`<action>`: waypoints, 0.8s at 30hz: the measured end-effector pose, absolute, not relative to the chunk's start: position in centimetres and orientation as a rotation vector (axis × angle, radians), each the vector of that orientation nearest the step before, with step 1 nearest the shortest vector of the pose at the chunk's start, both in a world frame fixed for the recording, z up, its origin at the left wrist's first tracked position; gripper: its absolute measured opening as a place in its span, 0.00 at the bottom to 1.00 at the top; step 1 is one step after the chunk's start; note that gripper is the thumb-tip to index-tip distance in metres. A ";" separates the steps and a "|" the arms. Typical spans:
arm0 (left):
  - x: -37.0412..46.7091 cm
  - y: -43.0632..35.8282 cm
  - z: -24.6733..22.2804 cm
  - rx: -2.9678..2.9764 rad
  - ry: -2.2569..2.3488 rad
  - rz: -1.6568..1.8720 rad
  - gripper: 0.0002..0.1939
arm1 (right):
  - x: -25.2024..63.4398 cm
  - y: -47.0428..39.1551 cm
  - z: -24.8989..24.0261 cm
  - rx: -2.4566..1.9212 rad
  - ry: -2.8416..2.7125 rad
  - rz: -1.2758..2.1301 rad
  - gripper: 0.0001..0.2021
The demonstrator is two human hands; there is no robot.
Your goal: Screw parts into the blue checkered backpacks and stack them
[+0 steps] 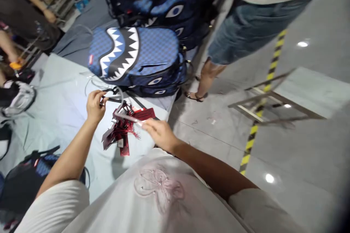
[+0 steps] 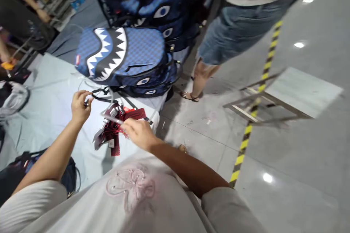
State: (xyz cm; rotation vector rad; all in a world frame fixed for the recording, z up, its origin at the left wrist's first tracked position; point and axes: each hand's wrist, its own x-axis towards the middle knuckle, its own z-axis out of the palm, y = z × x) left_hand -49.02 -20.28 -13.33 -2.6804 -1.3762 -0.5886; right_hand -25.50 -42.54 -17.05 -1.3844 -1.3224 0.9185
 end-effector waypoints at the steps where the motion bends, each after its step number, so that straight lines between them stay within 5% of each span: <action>1: -49.5 -20.8 -14.3 -2.558 -1.486 -0.640 0.15 | -25.1 -41.3 -17.2 -1.368 -1.205 0.943 0.17; 7: -50.1 -26.1 -24.1 -2.795 -1.451 -0.340 0.14 | -23.1 -36.5 -21.6 -1.530 -0.999 0.926 0.21; 10: -49.1 -28.6 -27.4 -2.930 -1.337 -0.191 0.23 | -22.9 -35.1 -23.5 -1.606 -1.038 0.937 0.22; 24: -52.8 -31.9 -32.7 -3.180 -0.943 0.209 0.14 | -25.3 -29.9 -30.1 -1.945 -1.200 0.883 0.15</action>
